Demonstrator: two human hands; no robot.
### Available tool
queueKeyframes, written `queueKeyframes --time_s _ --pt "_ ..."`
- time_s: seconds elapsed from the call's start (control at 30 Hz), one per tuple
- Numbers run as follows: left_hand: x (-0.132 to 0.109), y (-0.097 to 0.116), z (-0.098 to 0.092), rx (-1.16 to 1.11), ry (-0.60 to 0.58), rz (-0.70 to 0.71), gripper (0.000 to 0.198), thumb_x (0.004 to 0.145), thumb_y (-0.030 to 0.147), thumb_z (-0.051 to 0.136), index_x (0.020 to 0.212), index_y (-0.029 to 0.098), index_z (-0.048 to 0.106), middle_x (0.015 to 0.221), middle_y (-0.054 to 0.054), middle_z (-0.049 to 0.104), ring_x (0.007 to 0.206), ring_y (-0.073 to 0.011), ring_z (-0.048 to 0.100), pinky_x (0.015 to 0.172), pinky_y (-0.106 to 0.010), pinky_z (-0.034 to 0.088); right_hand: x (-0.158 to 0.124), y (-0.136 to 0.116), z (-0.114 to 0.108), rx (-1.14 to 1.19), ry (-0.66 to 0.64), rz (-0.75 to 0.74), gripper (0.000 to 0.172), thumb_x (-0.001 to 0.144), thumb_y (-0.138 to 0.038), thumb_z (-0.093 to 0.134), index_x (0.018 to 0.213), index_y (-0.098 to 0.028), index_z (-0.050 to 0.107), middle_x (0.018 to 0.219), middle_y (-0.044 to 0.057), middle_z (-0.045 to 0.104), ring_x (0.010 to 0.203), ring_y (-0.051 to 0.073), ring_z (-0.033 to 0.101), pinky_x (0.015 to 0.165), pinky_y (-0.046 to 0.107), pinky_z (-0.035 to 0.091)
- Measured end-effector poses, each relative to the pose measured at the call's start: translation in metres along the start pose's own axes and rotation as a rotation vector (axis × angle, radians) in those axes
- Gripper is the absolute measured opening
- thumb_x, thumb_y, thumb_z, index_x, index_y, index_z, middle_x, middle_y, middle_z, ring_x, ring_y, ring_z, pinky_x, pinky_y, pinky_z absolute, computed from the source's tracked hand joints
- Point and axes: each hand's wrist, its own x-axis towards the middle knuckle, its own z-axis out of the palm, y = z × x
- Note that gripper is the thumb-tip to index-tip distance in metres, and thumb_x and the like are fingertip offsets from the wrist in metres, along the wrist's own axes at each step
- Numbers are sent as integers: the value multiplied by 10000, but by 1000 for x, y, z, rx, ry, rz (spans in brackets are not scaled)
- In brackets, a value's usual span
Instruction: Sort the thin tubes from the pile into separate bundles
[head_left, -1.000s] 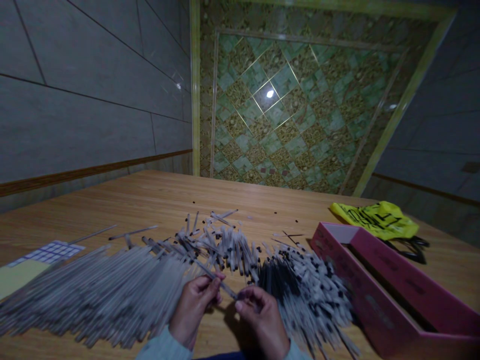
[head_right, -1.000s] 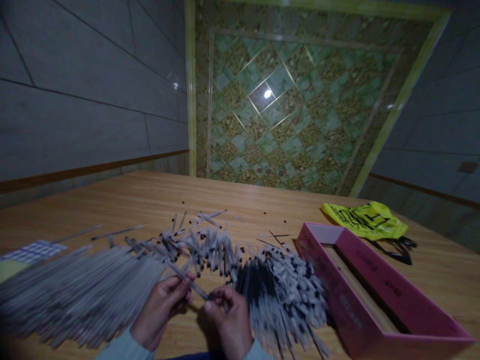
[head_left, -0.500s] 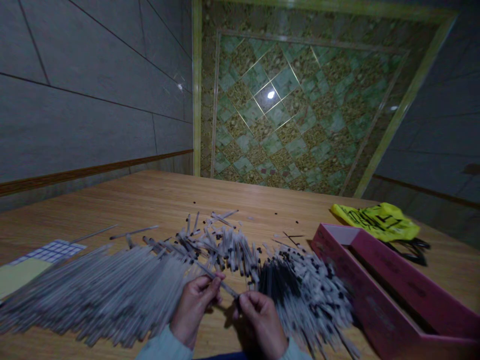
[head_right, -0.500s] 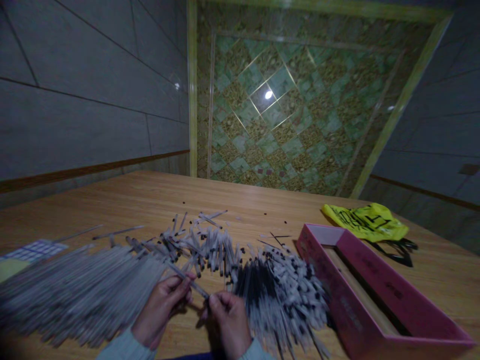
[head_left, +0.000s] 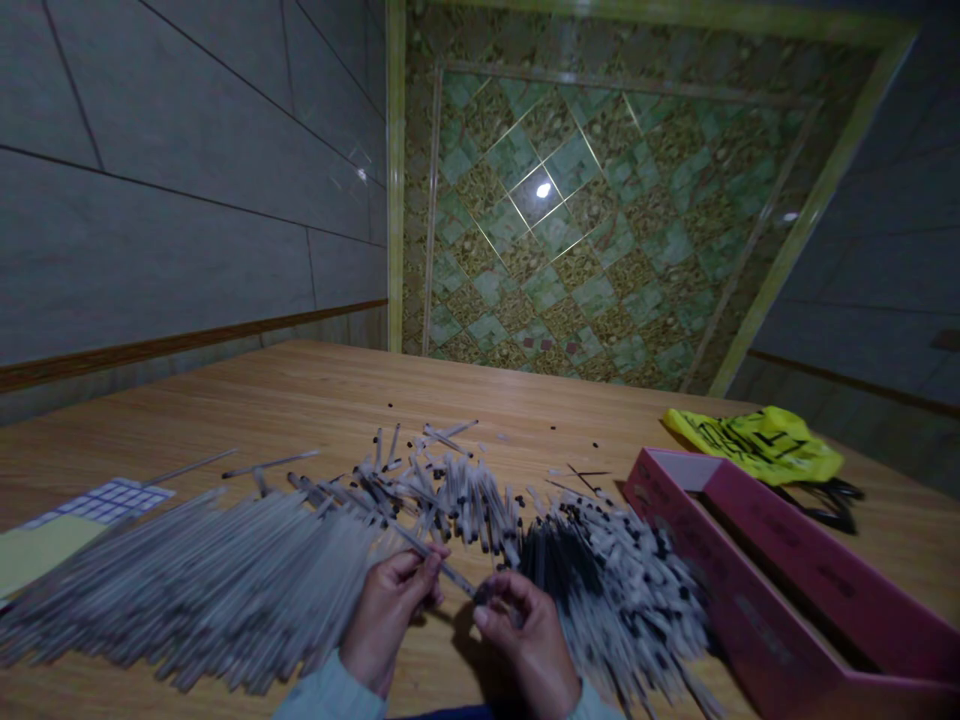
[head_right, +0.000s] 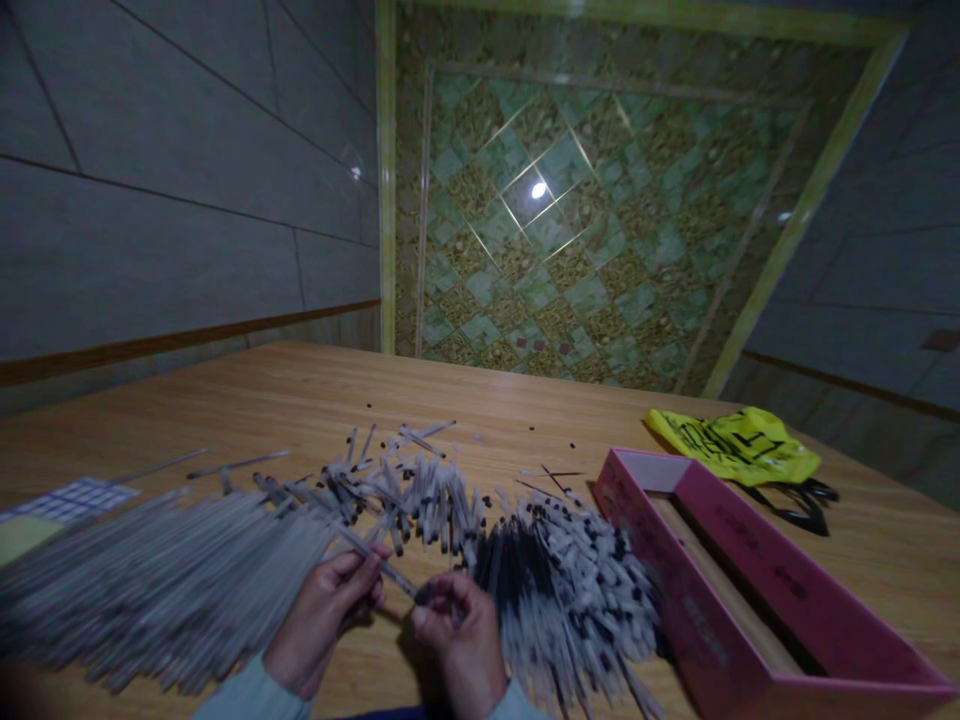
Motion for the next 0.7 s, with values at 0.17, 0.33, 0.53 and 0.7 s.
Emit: queueKeyframes --time_s 0.17,0.33,0.53,0.7 --pt "-1 0 -1 13 6 -9 441 657 507 655 864 118 653 510 24 545 494 -87 477 447 -185 323 0 1 1 129 -71 82 387 619 -454 740 757 -121 599 556 -2 565 484 78 448 467 204 324" --pt "-2 2 -1 -11 35 -11 449 664 513 645 898 129 648 525 27 547 515 -93 497 455 -181 336 3 9 0 109 -88 117 397 654 -488 699 724 -111 596 484 -14 542 364 39 347 371 179 212" --pt "-2 7 0 -38 69 -3 397 669 493 647 857 144 664 517 33 540 491 -80 475 434 -166 324 4 8 -1 133 -78 153 346 628 -425 732 650 -124 564 460 -8 559 358 42 360 373 180 215" --pt "-3 8 0 -108 86 11 379 639 479 681 820 146 670 551 38 533 520 -83 496 487 -180 398 3 9 -3 284 -170 230 285 602 -334 738 641 -151 523 455 -18 576 305 28 323 327 163 175"
